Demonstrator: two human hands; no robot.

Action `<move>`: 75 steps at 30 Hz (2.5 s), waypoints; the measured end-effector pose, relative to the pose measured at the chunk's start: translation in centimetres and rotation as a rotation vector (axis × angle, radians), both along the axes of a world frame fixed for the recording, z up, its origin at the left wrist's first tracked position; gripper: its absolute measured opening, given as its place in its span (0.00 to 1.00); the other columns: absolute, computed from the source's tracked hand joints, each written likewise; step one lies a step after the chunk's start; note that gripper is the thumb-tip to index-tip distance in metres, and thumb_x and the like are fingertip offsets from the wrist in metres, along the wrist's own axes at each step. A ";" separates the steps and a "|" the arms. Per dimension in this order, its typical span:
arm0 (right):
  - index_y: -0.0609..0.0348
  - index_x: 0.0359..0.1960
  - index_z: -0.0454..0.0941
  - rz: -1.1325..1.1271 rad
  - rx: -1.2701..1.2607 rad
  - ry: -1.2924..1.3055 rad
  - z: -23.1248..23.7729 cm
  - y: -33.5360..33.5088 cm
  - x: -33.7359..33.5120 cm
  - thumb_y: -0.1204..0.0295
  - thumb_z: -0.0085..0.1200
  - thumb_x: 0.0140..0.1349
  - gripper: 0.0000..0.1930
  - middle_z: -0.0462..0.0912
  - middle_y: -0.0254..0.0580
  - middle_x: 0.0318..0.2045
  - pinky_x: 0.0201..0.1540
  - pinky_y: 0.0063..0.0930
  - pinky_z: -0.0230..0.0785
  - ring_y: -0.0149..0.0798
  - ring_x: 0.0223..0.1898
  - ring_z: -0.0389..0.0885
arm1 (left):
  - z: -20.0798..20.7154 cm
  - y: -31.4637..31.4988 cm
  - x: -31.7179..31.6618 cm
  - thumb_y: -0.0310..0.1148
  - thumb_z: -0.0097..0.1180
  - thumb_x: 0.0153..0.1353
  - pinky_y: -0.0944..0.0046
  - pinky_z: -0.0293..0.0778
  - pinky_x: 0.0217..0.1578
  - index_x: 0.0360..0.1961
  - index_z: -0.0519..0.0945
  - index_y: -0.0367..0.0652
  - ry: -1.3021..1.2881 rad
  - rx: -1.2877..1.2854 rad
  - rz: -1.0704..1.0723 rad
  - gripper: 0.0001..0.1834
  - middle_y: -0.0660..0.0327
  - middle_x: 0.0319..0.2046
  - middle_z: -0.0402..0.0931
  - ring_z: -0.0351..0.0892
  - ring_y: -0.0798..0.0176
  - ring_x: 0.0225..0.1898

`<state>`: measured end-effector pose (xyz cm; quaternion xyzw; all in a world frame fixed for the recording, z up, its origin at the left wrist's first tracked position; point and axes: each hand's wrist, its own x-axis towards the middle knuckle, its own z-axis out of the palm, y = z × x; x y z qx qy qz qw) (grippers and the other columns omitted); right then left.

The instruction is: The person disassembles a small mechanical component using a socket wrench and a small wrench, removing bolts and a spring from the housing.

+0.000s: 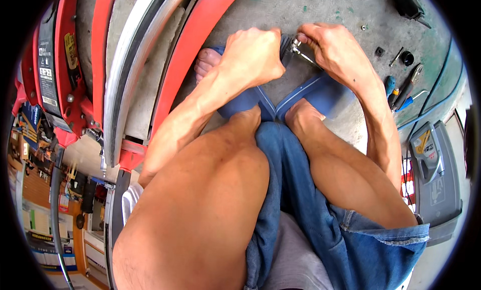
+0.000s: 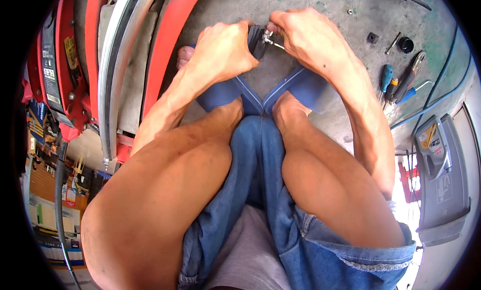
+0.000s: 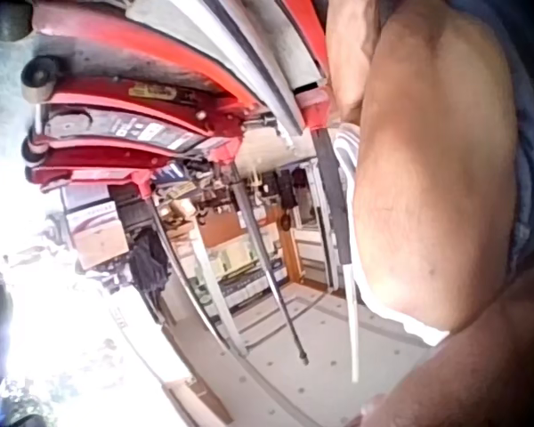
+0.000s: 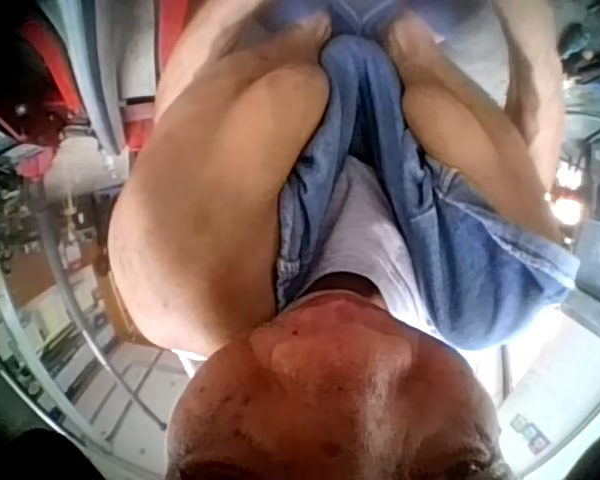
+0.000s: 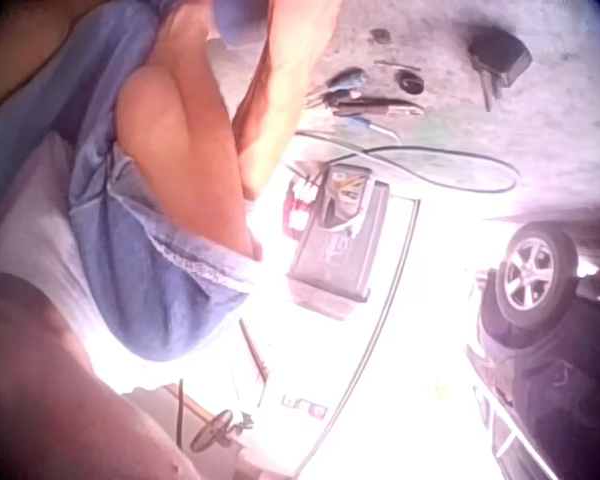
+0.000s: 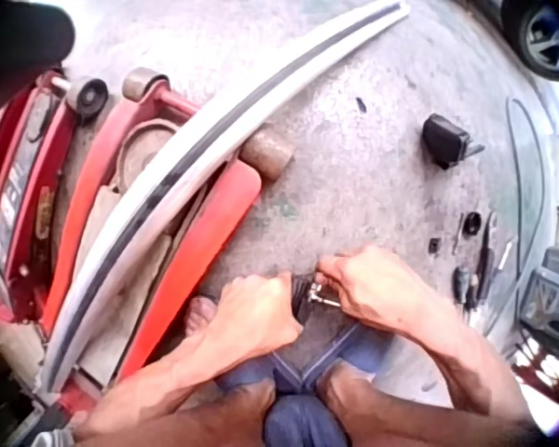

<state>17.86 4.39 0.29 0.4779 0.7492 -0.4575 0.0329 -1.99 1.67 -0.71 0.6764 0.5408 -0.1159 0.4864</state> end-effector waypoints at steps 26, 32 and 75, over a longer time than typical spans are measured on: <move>0.62 0.56 0.81 -0.190 -0.694 0.141 1.1 1.0 2.1 0.60 0.47 0.77 0.19 0.69 0.38 0.17 0.27 0.33 0.63 0.30 0.21 0.69 | 0.0 -1.3 0.0 0.34 0.69 0.45 0.43 0.82 0.36 0.43 0.79 0.33 0.062 0.068 -0.042 0.24 0.40 0.26 0.83 0.86 0.37 0.32; 0.65 0.43 0.83 -0.212 -0.615 0.132 0.2 0.2 0.9 0.58 0.48 0.76 0.20 0.71 0.43 0.18 0.29 0.38 0.64 0.34 0.23 0.67 | 0.1 -1.6 -0.2 0.34 0.73 0.45 0.44 0.82 0.34 0.45 0.77 0.32 0.030 0.076 -0.061 0.27 0.41 0.26 0.83 0.86 0.37 0.31; 0.68 0.31 0.83 -0.310 -0.576 0.011 1.2 -0.7 -0.8 0.62 0.56 0.70 0.18 0.76 0.59 0.17 0.29 0.48 0.65 0.50 0.20 0.76 | 0.6 -2.3 0.2 0.30 0.67 0.48 0.46 0.82 0.30 0.39 0.74 0.36 -0.003 0.136 -0.047 0.19 0.45 0.29 0.85 0.87 0.42 0.30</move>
